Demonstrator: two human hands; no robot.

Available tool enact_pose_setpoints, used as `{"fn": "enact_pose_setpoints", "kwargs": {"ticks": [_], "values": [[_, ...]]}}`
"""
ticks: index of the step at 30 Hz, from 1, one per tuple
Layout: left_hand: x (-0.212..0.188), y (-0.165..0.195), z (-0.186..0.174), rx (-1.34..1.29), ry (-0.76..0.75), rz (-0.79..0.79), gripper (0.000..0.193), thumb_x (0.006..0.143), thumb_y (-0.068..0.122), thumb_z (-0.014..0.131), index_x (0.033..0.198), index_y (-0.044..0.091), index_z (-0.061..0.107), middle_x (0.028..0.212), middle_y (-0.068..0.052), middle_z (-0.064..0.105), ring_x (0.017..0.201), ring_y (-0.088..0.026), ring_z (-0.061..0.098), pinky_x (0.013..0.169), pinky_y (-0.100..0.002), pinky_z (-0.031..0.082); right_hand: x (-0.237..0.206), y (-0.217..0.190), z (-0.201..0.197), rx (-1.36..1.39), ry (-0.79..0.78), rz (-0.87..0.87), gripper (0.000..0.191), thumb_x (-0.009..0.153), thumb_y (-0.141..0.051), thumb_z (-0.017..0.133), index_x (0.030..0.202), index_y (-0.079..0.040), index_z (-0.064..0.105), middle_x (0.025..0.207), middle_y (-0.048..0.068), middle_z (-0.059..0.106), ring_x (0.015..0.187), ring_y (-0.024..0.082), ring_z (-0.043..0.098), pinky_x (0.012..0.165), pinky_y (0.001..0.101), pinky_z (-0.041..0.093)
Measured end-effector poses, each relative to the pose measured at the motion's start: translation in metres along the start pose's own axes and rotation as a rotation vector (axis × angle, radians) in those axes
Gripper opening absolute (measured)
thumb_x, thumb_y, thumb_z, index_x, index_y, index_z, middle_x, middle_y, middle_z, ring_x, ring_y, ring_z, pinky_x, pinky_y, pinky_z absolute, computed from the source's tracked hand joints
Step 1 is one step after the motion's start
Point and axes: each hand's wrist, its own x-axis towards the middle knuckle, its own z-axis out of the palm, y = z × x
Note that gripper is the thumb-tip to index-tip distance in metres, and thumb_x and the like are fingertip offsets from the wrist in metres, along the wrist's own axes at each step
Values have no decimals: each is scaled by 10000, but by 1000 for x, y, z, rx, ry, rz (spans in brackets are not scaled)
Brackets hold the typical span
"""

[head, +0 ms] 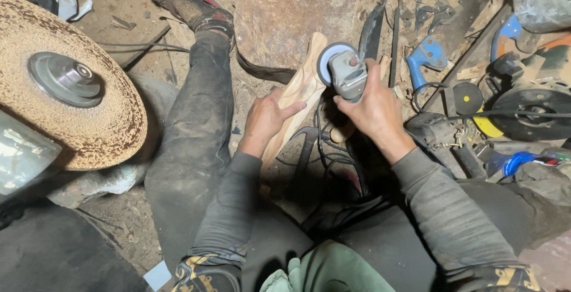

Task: The person sits on the workshop floor holding a curved wooden workpiece and sands its surfaces with a handheld angle grinder, repeatedly repositioning and turning the wood to grind different edges and faces.

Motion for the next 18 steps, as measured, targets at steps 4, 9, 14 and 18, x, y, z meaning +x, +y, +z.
{"fn": "enact_pose_setpoints", "kwargs": {"ticks": [4,9,14,18], "values": [[0,1,1,11,4,-4,597,806,595,762,1065,63,681,891,-237,741,872,-428,718,774,-496,548,1,-4,3,-12,5,-23,961,763,-388,862,1474,-64,304,1030,283,716,911,486,702,770,550,545],[-2,1,1,19,7,-9,612,810,594,764,1061,44,667,894,-250,737,867,-437,716,774,-503,548,6,-7,2,-3,27,-25,942,770,-380,864,1468,-69,311,1058,289,706,917,496,694,762,558,542],[-3,4,1,22,17,1,616,807,590,763,1081,46,670,901,-256,738,876,-440,717,780,-504,551,11,-10,0,29,29,-20,923,793,-372,853,1470,-58,307,1026,299,704,918,497,693,773,555,545],[-3,7,1,40,7,-21,632,808,589,766,1128,53,668,897,-258,738,875,-436,719,791,-503,553,16,-13,-2,31,30,-6,933,788,-370,854,1467,-51,298,1049,298,704,938,490,699,771,549,547]]}}
